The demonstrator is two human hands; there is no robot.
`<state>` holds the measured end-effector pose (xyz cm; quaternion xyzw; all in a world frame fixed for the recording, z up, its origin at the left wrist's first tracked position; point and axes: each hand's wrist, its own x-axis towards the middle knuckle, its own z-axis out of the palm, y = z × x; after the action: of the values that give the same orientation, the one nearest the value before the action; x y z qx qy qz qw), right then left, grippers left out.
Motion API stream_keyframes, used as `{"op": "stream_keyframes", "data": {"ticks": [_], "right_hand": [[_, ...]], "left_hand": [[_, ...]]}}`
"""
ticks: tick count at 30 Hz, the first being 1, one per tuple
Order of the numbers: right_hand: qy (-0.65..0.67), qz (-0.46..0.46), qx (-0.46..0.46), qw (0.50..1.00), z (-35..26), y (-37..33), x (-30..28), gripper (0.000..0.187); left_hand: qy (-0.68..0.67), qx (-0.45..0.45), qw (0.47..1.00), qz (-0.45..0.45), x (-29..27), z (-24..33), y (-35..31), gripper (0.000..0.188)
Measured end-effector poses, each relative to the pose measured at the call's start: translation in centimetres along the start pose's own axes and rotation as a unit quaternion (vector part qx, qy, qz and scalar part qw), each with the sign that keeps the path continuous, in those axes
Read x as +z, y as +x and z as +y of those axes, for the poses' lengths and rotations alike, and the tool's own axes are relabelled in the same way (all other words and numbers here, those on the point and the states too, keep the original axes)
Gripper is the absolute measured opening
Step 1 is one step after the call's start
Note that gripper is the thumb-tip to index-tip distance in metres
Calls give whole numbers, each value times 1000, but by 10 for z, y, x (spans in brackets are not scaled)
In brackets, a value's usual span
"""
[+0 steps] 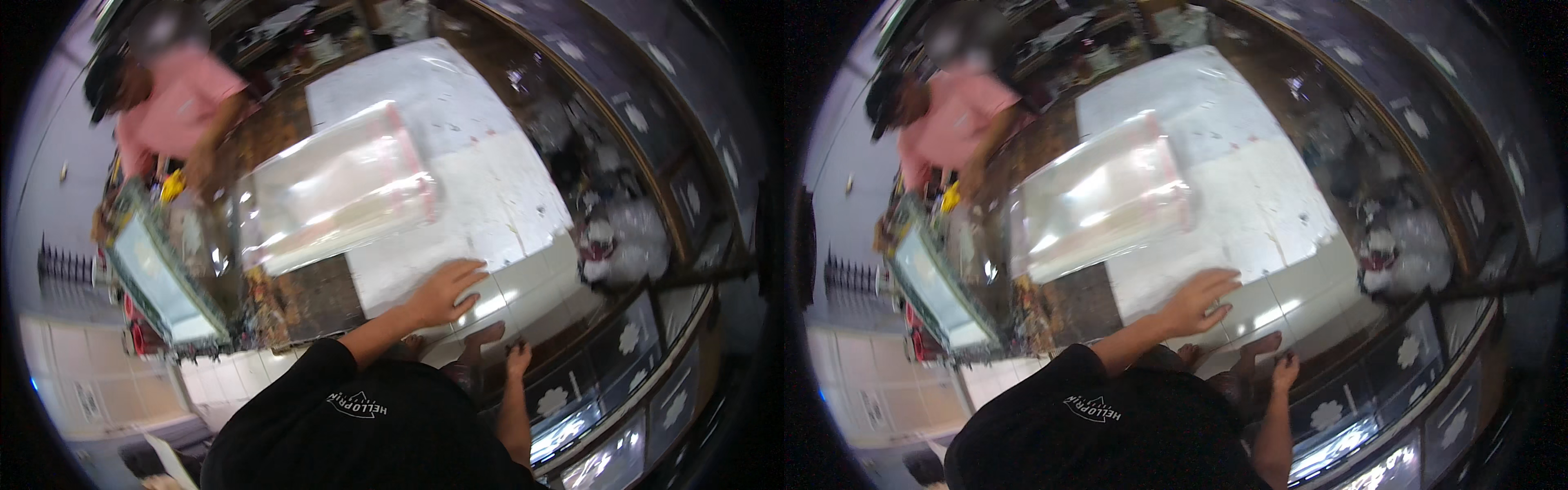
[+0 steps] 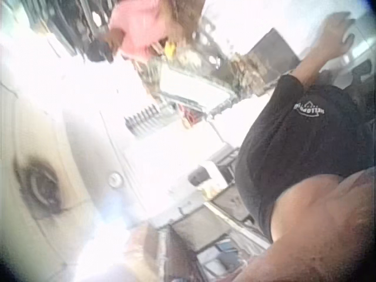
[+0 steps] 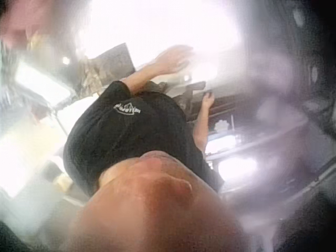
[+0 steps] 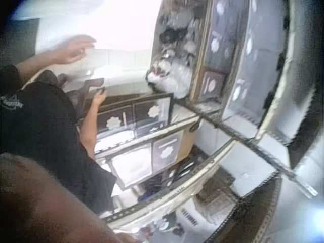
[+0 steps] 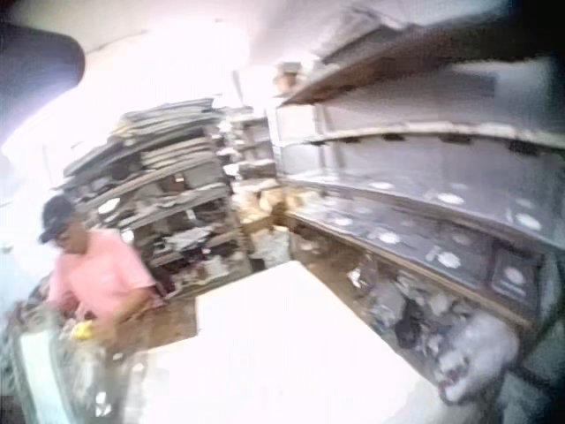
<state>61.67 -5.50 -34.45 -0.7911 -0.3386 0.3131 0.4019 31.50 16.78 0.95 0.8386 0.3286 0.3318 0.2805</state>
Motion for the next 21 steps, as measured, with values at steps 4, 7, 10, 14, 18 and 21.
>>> {"op": "stream_keyframes", "data": {"ticks": [4, 7, 10, 14, 18, 21], "right_hand": [[75, -121, 140, 980, -81, -67, 42, 24], [5, -132, 48, 990, -68, -105, 71, 22], [-47, -162, 25, 985, -113, -134, 72, 24], [-29, -193, 35, 980, -77, -129, 77, 30], [46, -185, 83, 978, -106, -120, 63, 31], [98, -148, 113, 978, -124, -119, 53, 30]], "left_hand": [[16, -35, 999, 7, -53, 26, -81, 46], [123, -67, 985, 96, -106, 34, -132, 54], [271, -86, 946, 155, -157, 38, -149, 68], [400, -146, 900, 93, -197, 22, -120, 82], [473, -120, 872, 27, -182, -24, -90, 66], [463, -79, 883, 27, -163, -41, -79, 47]]}}
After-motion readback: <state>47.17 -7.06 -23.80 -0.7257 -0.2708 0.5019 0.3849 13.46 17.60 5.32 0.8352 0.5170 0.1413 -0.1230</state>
